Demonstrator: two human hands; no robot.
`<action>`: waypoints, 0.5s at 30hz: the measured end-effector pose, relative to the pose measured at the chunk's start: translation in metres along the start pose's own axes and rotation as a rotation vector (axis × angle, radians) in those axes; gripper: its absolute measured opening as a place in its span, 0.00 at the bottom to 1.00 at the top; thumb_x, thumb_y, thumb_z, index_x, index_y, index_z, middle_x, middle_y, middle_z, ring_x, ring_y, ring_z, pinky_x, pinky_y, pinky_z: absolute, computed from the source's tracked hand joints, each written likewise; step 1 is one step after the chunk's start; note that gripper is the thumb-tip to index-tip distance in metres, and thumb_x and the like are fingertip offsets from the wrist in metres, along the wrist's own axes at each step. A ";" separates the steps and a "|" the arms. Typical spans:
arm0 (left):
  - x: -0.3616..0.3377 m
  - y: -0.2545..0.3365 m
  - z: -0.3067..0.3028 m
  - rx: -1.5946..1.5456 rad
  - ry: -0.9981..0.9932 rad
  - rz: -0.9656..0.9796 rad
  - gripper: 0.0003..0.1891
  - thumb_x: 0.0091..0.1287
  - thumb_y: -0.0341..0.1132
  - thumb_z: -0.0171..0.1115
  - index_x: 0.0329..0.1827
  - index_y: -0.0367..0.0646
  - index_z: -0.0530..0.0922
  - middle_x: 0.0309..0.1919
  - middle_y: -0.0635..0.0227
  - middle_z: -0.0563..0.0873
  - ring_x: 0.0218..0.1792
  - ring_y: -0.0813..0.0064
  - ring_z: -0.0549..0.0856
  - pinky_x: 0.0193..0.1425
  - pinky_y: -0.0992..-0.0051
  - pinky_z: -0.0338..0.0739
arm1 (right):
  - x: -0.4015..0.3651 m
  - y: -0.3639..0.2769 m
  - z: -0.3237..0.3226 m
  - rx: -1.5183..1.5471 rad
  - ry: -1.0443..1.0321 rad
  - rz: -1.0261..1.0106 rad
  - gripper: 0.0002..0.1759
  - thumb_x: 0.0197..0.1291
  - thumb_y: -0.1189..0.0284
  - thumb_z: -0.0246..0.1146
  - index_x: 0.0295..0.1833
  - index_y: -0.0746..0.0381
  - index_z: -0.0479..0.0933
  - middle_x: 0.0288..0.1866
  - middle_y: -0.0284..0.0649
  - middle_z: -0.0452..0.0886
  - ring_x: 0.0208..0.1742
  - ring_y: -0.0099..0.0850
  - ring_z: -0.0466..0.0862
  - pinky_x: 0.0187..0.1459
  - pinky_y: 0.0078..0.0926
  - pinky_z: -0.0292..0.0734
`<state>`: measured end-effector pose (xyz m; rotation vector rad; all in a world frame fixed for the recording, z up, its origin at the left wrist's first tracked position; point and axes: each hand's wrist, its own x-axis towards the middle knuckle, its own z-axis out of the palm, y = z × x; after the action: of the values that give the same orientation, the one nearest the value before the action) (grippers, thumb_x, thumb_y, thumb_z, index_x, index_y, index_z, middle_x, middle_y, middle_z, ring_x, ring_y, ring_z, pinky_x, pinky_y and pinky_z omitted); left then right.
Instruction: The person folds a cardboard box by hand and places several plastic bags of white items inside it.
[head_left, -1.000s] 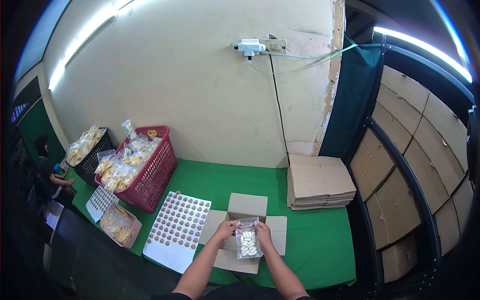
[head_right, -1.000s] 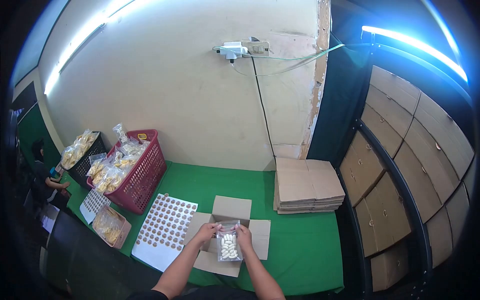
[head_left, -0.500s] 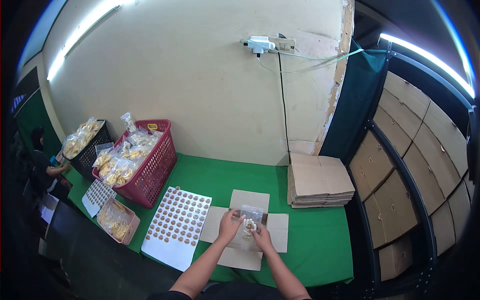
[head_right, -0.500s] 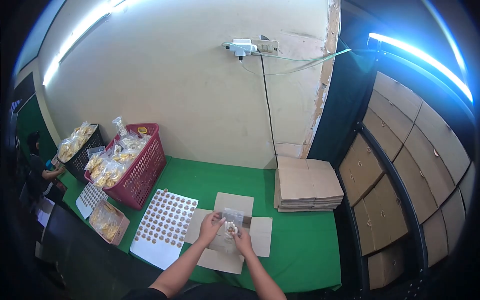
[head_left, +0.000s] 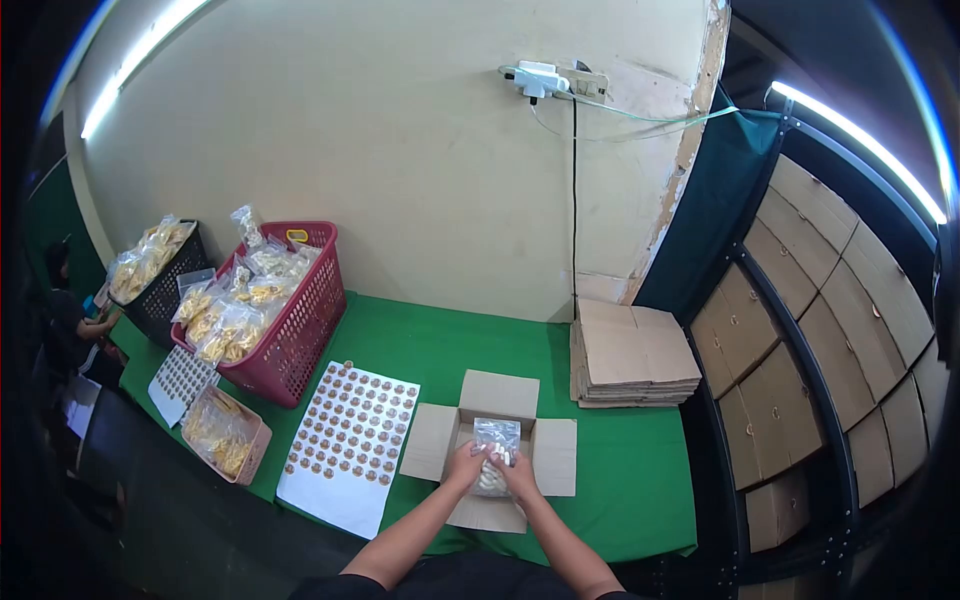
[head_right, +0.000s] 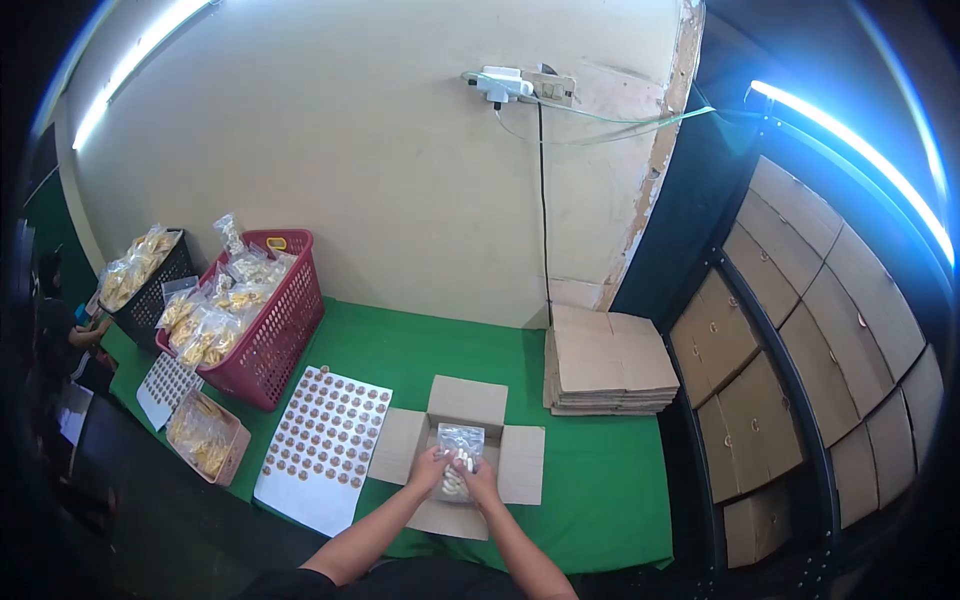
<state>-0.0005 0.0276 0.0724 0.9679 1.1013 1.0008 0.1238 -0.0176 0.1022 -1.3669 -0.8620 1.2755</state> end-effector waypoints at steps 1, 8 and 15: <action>-0.001 -0.002 0.000 -0.002 -0.005 -0.005 0.15 0.64 0.38 0.63 0.45 0.35 0.78 0.35 0.64 0.85 0.35 0.79 0.82 0.40 0.78 0.75 | 0.000 -0.002 0.001 0.113 0.057 0.115 0.17 0.56 0.66 0.68 0.44 0.68 0.77 0.36 0.37 0.82 0.35 0.24 0.80 0.38 0.23 0.76; -0.003 -0.014 0.003 -0.067 0.007 -0.094 0.14 0.64 0.39 0.64 0.43 0.35 0.78 0.33 0.64 0.84 0.33 0.79 0.81 0.36 0.77 0.75 | 0.004 0.011 -0.013 -0.110 -0.104 -0.067 0.19 0.56 0.64 0.68 0.46 0.66 0.77 0.37 0.38 0.83 0.36 0.25 0.81 0.39 0.24 0.76; 0.007 -0.006 0.004 0.428 0.153 0.092 0.16 0.63 0.43 0.62 0.39 0.37 0.80 0.33 0.57 0.85 0.35 0.65 0.84 0.41 0.66 0.75 | 0.007 0.023 -0.017 -0.239 -0.007 -0.128 0.30 0.51 0.73 0.70 0.59 0.67 0.67 0.44 0.42 0.81 0.41 0.25 0.81 0.43 0.24 0.77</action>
<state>0.0053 0.0320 0.0655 1.3106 1.4461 0.9428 0.1385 -0.0193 0.0764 -1.4676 -1.1168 1.1059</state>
